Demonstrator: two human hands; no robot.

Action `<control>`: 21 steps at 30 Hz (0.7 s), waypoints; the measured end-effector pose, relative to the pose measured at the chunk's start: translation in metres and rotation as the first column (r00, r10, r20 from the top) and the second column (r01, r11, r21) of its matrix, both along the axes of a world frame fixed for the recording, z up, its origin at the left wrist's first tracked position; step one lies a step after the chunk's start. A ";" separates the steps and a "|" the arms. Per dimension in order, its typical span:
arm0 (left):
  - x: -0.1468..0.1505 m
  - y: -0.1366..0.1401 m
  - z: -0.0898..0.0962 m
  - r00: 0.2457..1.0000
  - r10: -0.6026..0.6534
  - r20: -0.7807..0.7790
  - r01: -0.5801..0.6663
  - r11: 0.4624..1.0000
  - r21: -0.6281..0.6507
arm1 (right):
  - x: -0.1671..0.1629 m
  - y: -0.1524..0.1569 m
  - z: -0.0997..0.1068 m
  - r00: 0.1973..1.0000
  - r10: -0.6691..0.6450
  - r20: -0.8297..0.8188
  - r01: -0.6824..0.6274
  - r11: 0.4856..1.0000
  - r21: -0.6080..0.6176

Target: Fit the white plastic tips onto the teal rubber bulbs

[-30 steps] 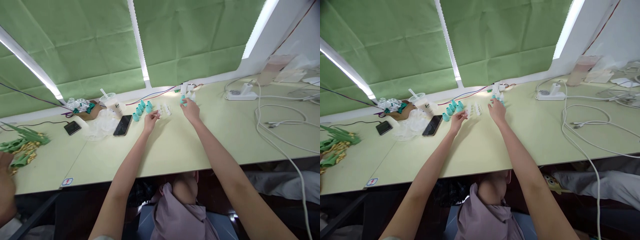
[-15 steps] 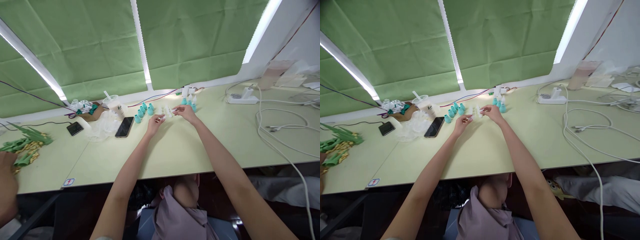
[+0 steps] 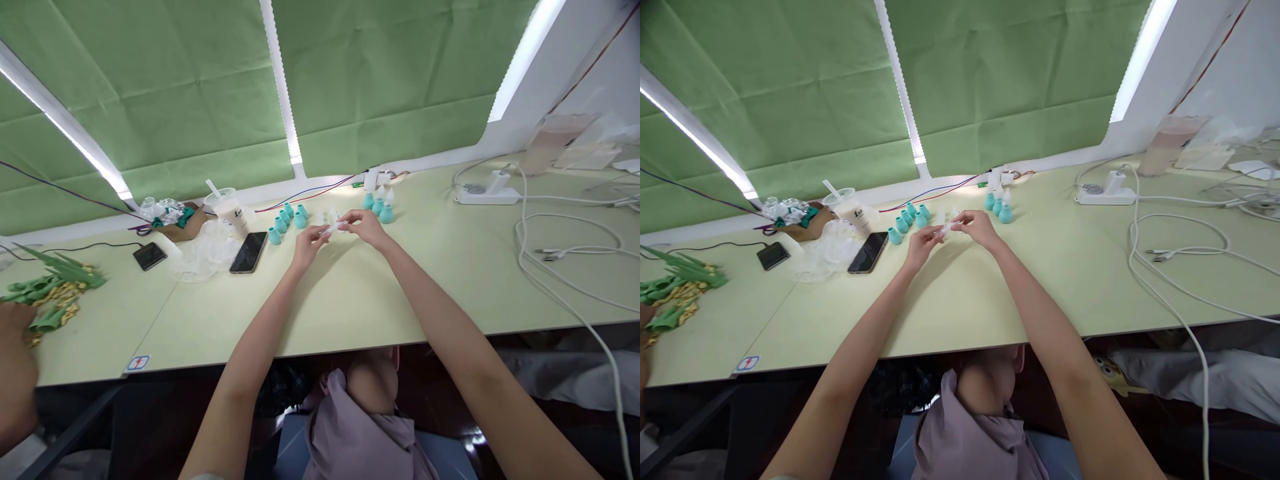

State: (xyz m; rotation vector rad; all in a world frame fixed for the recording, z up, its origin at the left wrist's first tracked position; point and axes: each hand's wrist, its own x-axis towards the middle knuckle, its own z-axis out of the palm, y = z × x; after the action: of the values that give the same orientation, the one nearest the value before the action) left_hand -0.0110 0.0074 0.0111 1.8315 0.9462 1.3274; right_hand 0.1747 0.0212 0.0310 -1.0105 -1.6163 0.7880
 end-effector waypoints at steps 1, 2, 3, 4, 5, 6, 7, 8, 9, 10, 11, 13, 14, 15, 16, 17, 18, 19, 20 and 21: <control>0.001 -0.002 0.001 1.000 -0.001 -0.003 0.001 1.000 0.004 | 0.000 0.001 -0.001 1.000 0.004 -0.025 -0.004 1.000 -0.010; 0.002 -0.003 0.003 1.000 -0.001 -0.005 0.001 1.000 0.009 | 0.000 0.001 -0.001 0.999 0.007 -0.050 -0.008 1.000 -0.023; 0.003 -0.005 0.004 1.000 0.002 -0.006 -0.002 1.000 0.016 | 0.000 0.001 -0.001 0.997 0.010 -0.071 -0.013 0.999 -0.036; 0.003 -0.006 0.005 1.000 0.008 -0.008 -0.008 1.000 0.023 | 0.001 0.001 -0.001 0.996 0.015 -0.086 -0.019 0.999 -0.045; 0.004 -0.008 0.006 1.000 0.014 -0.010 -0.014 0.999 0.030 | 0.001 0.001 -0.001 0.995 0.021 -0.095 -0.026 0.998 -0.049; 0.004 -0.008 0.007 1.000 0.018 -0.013 -0.017 0.999 0.035 | 0.002 0.001 0.000 0.995 0.028 -0.097 -0.033 0.998 -0.049; 0.005 -0.009 0.007 1.000 0.018 -0.015 -0.018 0.999 0.041 | 0.003 0.001 0.000 0.995 0.037 -0.095 -0.042 0.998 -0.047; 0.005 -0.008 0.007 1.000 0.016 -0.017 -0.015 0.999 0.046 | 0.003 0.000 0.001 0.995 0.047 -0.091 -0.051 0.998 -0.045; 0.004 -0.008 0.007 1.000 0.014 -0.016 -0.013 0.999 0.051 | 0.004 0.000 0.001 0.994 0.057 -0.090 -0.061 0.997 -0.044; 0.004 -0.008 0.006 1.000 0.012 -0.015 -0.011 0.998 0.054 | 0.004 0.000 0.001 0.994 0.067 -0.091 -0.071 0.996 -0.047; 0.004 -0.007 0.005 1.000 0.012 -0.015 -0.011 0.998 0.058 | 0.004 0.000 0.001 0.993 0.075 -0.093 -0.080 0.995 -0.052; 0.004 -0.007 0.003 0.999 0.021 -0.032 -0.019 0.998 0.068 | 0.004 0.001 -0.001 0.993 0.079 -0.093 -0.085 0.994 -0.062; 0.004 -0.007 0.002 0.998 0.030 -0.053 -0.026 0.997 0.077 | 0.004 0.002 -0.002 0.993 0.078 -0.086 -0.084 0.994 -0.069; 0.003 -0.008 0.001 0.996 0.042 -0.080 -0.035 0.995 0.090 | 0.004 0.002 -0.003 0.994 0.077 -0.074 -0.083 0.994 -0.077; 0.003 -0.009 0.001 0.992 0.055 -0.112 -0.043 0.994 0.104 | 0.004 0.003 -0.004 0.995 0.077 -0.060 -0.082 0.993 -0.088; 0.003 -0.010 0.001 0.987 0.070 -0.143 -0.052 0.991 0.121 | 0.005 0.003 -0.005 0.996 0.079 -0.048 -0.084 0.991 -0.101; 0.003 -0.012 0.001 0.982 0.084 -0.172 -0.060 0.988 0.139 | 0.005 0.003 -0.005 0.995 0.086 -0.041 -0.090 0.989 -0.115; 0.003 -0.013 0.002 0.976 0.097 -0.194 -0.067 0.985 0.156 | 0.006 0.002 -0.005 0.995 0.096 -0.040 -0.100 0.987 -0.127; 0.003 -0.015 0.003 0.972 0.106 -0.210 -0.070 0.983 0.171 | 0.007 0.001 -0.004 0.993 0.109 -0.043 -0.114 0.984 -0.135; 0.004 -0.016 0.004 0.969 0.110 -0.221 -0.070 0.981 0.182 | 0.007 0.000 -0.003 0.991 0.124 -0.048 -0.130 0.982 -0.140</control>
State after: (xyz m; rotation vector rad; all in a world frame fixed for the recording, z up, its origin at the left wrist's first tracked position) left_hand -0.0072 -0.0088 0.0147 2.1343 1.0745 1.3061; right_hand 0.1822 0.0216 0.0278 -0.9930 -1.6210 1.0160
